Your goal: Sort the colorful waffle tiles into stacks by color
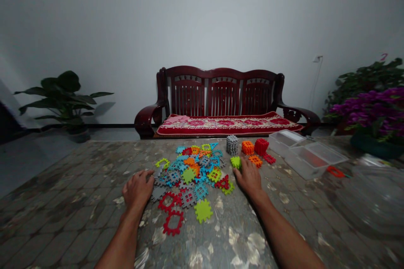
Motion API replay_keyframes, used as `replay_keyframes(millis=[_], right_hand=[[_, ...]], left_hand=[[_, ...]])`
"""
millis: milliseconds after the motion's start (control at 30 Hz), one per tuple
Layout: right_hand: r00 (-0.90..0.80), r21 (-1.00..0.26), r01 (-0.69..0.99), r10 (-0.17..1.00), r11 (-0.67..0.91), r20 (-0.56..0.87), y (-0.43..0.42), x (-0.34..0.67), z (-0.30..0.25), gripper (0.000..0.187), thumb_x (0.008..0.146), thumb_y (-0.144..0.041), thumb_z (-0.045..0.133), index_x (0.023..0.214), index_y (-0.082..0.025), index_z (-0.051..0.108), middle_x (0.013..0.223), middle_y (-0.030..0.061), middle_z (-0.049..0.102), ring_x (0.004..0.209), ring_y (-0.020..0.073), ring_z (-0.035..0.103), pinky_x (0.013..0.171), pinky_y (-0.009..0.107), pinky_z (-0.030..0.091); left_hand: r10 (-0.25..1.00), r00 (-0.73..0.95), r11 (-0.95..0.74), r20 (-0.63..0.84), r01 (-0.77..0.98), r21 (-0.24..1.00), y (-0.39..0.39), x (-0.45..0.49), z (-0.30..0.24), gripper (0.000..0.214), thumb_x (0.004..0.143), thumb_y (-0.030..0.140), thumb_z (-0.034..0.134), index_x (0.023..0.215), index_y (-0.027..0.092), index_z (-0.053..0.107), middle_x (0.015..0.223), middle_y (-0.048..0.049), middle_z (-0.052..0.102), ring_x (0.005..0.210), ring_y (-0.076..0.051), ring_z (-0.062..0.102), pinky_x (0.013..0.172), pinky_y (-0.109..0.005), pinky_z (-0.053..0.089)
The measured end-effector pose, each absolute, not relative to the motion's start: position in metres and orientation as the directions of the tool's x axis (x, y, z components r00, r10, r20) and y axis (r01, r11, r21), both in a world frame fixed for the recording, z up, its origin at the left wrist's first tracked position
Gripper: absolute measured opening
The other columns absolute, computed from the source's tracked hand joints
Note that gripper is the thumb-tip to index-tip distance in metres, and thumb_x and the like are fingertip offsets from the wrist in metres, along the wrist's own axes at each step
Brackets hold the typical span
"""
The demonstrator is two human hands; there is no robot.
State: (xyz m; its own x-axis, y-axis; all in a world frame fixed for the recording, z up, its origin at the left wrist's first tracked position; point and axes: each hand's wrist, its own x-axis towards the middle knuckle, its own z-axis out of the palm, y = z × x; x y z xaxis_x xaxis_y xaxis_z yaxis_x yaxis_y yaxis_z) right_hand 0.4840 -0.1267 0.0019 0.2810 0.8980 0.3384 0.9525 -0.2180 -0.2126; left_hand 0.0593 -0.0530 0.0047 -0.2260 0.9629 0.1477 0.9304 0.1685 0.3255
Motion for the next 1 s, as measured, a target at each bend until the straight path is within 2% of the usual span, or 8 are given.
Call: replay_keyframes(millis=[167,267,433,567,633,800,1000], right_hand=[[0.263,-0.218,0.957,0.883,-0.189,0.389,-0.135,0.483,0.002,0.05,0.099,-0.031,0.056,0.147,-0.016,0.058,0.148,0.018,0.061,0.127,0.0306,0.059,0.104,0.041,0.045],[0.212,-0.234,0.966,0.865,-0.114,0.456,-0.139,0.481,0.003,0.046,0.1,-0.029,0.054,0.143,-0.019,0.063,0.146,0.016,0.063,0.124,0.03,0.06,0.103,0.042,0.047],[-0.013,-0.274,0.945,0.858,0.178,0.514,-0.149,0.463,0.013,0.033,0.099,-0.028,0.056,0.126,-0.023,0.074,0.127,0.011,0.074,0.118,0.0273,0.063,0.102,0.04,0.047],[-0.238,-0.317,0.854,0.851,0.413,0.468,-0.159,0.439,0.022,0.018,0.099,-0.031,0.061,0.101,-0.024,0.078,0.102,0.0065,0.078,0.1,0.0237,0.066,0.093,0.037,0.045],[-0.325,-0.325,0.812,0.839,0.484,0.437,-0.164,0.429,0.024,0.017,0.098,-0.034,0.065,0.101,-0.023,0.078,0.099,0.0057,0.078,0.097,0.0233,0.066,0.091,0.036,0.045],[-0.498,-0.313,0.73,0.786,0.608,0.367,-0.171,0.413,0.027,0.037,0.092,-0.056,0.075,0.111,-0.025,0.078,0.104,0.0047,0.078,0.1,0.0236,0.066,0.09,0.035,0.044],[-0.58,-0.234,0.723,0.756,0.649,0.304,-0.17,0.406,0.023,0.068,0.082,-0.086,0.069,0.109,-0.024,0.079,0.097,0.004,0.071,0.091,0.0216,0.061,0.081,0.033,0.039]], left_hand=[[0.968,-0.21,0.163,0.141,0.944,0.287,-0.059,0.067,0.01,0.045,0.101,0.037,0.044,0.132,0.029,0.077,0.154,-0.0104,0.065,0.14,-0.03,0.057,0.118,-0.048,0.041],[0.964,-0.199,0.146,0.175,0.95,0.276,-0.064,0.072,0.014,0.045,0.102,0.033,0.043,0.131,0.029,0.077,0.153,-0.0099,0.065,0.14,-0.029,0.057,0.118,-0.047,0.041],[0.968,-0.174,0.113,0.18,0.946,0.304,-0.068,0.077,0.019,0.044,0.101,0.03,0.045,0.13,0.029,0.078,0.15,-0.01,0.068,0.139,-0.028,0.059,0.118,-0.046,0.041],[0.968,-0.174,0.112,0.18,0.944,0.311,-0.068,0.078,0.021,0.043,0.101,0.029,0.046,0.129,0.029,0.079,0.149,-0.0098,0.069,0.139,-0.029,0.06,0.118,-0.047,0.041],[0.968,-0.173,0.111,0.18,0.944,0.312,-0.068,0.077,0.021,0.043,0.101,0.029,0.046,0.129,0.028,0.079,0.149,-0.0102,0.069,0.139,-0.029,0.06,0.119,-0.047,0.041],[0.965,-0.173,0.105,0.196,0.944,0.313,-0.067,0.076,0.018,0.041,0.1,0.03,0.049,0.126,0.028,0.08,0.148,-0.0106,0.07,0.138,-0.03,0.061,0.117,-0.048,0.043],[0.964,-0.185,0.119,0.193,0.944,0.306,-0.067,0.077,0.018,0.041,0.1,0.03,0.048,0.127,0.028,0.08,0.15,-0.0098,0.069,0.139,-0.029,0.06,0.119,-0.047,0.041]])
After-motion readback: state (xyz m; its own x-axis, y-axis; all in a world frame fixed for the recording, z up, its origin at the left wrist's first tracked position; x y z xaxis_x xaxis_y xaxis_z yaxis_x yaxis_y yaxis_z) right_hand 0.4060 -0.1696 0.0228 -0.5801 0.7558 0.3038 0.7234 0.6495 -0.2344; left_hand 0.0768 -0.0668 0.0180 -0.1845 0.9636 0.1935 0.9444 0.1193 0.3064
